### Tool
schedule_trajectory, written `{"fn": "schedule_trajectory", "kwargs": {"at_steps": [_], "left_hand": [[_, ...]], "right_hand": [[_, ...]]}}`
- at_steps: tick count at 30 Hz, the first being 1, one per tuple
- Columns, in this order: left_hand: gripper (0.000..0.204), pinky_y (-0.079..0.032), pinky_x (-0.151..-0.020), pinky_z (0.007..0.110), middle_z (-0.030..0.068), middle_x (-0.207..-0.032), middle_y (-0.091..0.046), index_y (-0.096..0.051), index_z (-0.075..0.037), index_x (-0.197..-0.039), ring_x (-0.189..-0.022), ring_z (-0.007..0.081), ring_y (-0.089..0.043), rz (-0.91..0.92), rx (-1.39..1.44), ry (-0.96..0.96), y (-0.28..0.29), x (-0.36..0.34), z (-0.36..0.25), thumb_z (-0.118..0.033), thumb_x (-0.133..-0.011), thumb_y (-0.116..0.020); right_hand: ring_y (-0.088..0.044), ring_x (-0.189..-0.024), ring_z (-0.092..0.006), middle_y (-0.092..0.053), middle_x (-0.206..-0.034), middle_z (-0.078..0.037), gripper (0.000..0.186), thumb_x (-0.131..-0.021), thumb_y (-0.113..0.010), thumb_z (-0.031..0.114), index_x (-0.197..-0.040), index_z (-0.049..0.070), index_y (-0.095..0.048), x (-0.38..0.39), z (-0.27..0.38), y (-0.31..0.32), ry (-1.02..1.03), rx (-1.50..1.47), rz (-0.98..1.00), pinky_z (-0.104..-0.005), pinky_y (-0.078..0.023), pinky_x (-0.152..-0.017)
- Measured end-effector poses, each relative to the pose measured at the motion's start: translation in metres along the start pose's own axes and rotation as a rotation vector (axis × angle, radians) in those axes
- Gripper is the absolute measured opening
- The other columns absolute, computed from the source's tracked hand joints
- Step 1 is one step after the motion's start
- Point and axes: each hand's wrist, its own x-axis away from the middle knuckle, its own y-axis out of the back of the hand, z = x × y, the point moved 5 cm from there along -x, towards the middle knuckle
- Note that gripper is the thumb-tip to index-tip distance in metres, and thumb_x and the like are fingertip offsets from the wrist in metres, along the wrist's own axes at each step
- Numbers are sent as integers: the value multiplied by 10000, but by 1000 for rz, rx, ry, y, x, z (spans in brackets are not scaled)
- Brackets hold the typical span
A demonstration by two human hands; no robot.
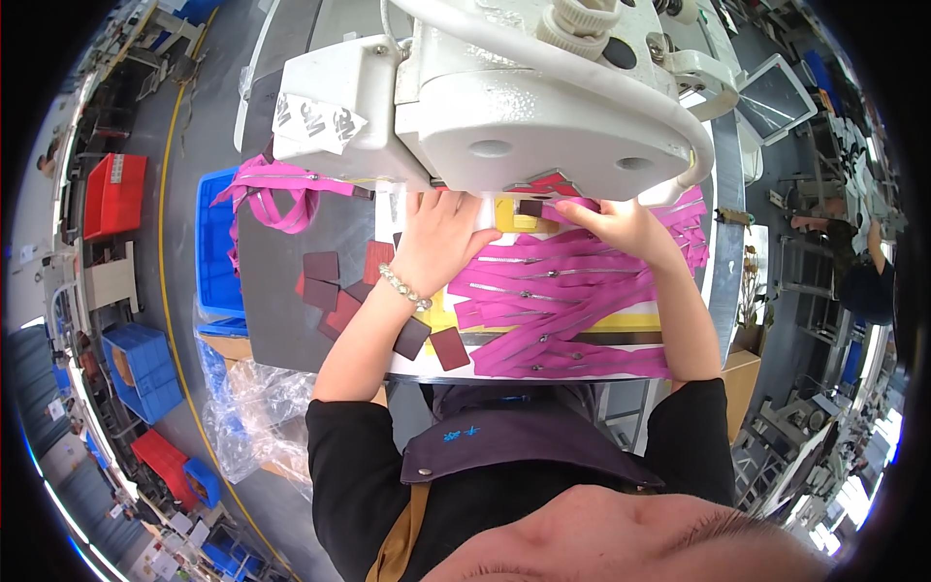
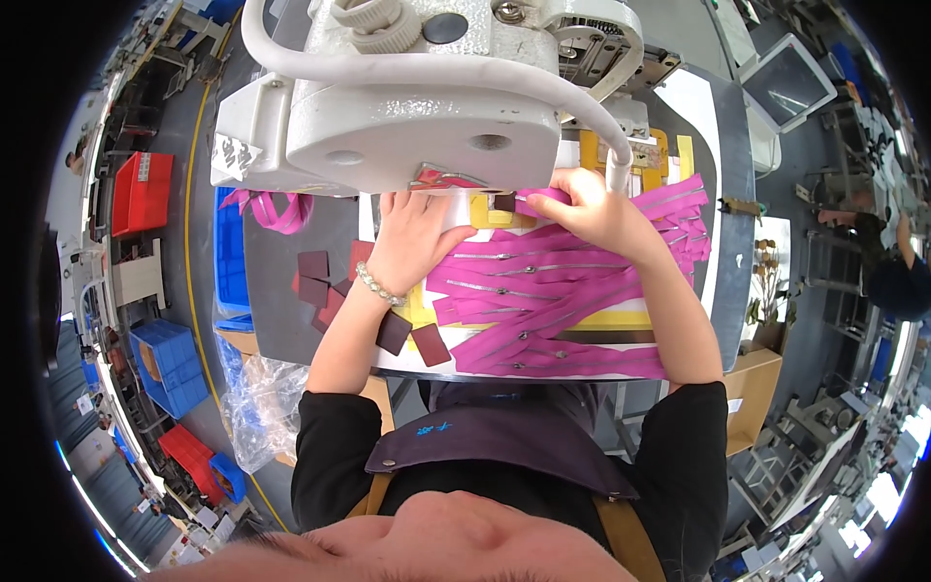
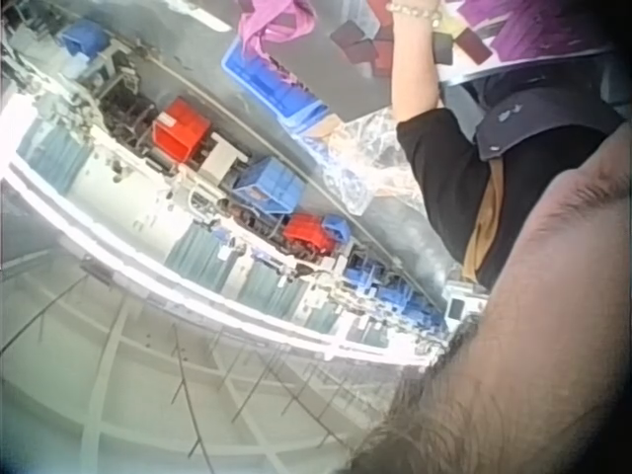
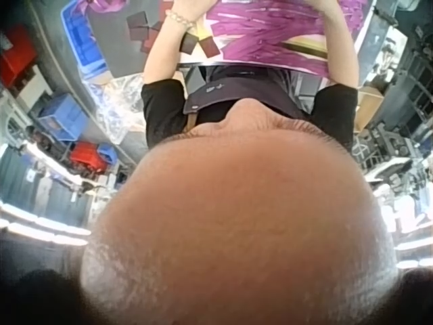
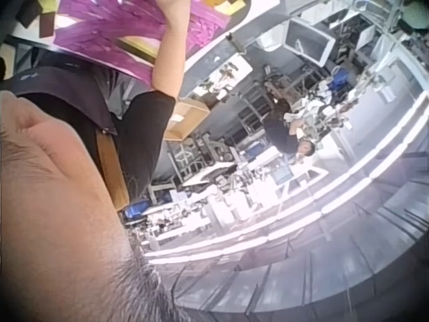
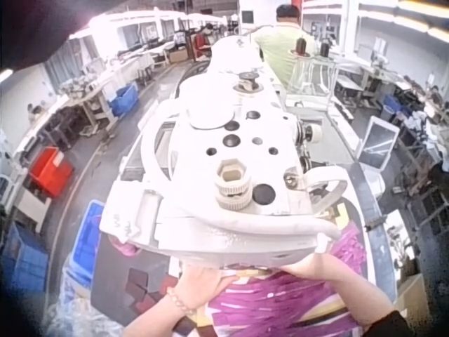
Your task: Using a sewing machine to attach small square pieces to long pink straps.
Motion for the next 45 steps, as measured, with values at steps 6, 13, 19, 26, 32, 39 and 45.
{"fn": "schedule_trajectory", "kwargs": {"at_steps": [6, 13, 19, 26, 32, 39, 45], "left_hand": [[482, -324, -900, 433, 106, -1055, -545, -600, -61, -1092, -1004, 282, -485, 69, 66, 44, -4, 3, 5, -426, -785, -670], [443, -363, -794, 401, 64, -1004, -562, -601, -109, -1095, -898, 238, -534, -2, 47, 11, 3, -3, 4, -427, -791, -653], [349, -371, -759, 375, 26, -946, -586, -621, -140, -1063, -851, 200, -556, -21, 83, 15, 5, 1, 10, -374, -806, -650], [235, -398, -710, 350, 23, -865, -598, -643, -134, -966, -799, 208, -574, -42, 123, -1, 6, -3, 9, -315, -817, -648], [330, -422, -772, 354, 41, -888, -592, -607, -156, -1101, -836, 229, -576, 10, 304, -132, 5, -11, -8, -333, -825, -639], [368, -442, -826, 389, 55, -993, -587, -581, -145, -1104, -942, 244, -577, 101, 141, -187, -8, -25, -26, -350, -808, -654], [324, -463, -812, 381, 71, -951, -600, -581, -116, -1041, -894, 254, -601, 17, 166, -132, -5, -21, -20, -334, -813, -654]], "right_hand": [[-646, -675, -266, -656, -732, -137, 306, -861, -629, 297, -948, 5, -655, -7, 34, -19, -101, 287, 61, -368, -489, -633], [-611, -696, -343, -624, -725, -167, 241, -869, -593, 243, -856, 2, -607, 8, 34, -13, 74, 286, -76, -403, -477, -626], [-589, -617, -338, -601, -653, -125, 188, -858, -605, 217, -802, 41, -576, 37, 38, 8, -112, 693, -31, -402, -459, -615], [-534, -503, -276, -527, -538, -65, 147, -849, -625, 199, -770, 101, -549, 61, 73, 2, 192, 993, -298, -388, -406, -497], [-478, -466, -297, -475, -520, -111, 186, -823, -665, 165, -750, 56, -532, 64, 81, -1, 149, 642, -132, -380, -355, -476], [-542, -518, -296, -524, -554, -109, 184, -843, -639, 193, -758, 65, -538, 63, 68, -2, 22, 666, -44, -387, -383, -485], [-524, -482, -199, -518, -562, -42, 145, -822, -648, 165, -740, 102, -547, 69, 85, 7, 236, 1072, -391, -311, -346, -483]]}}
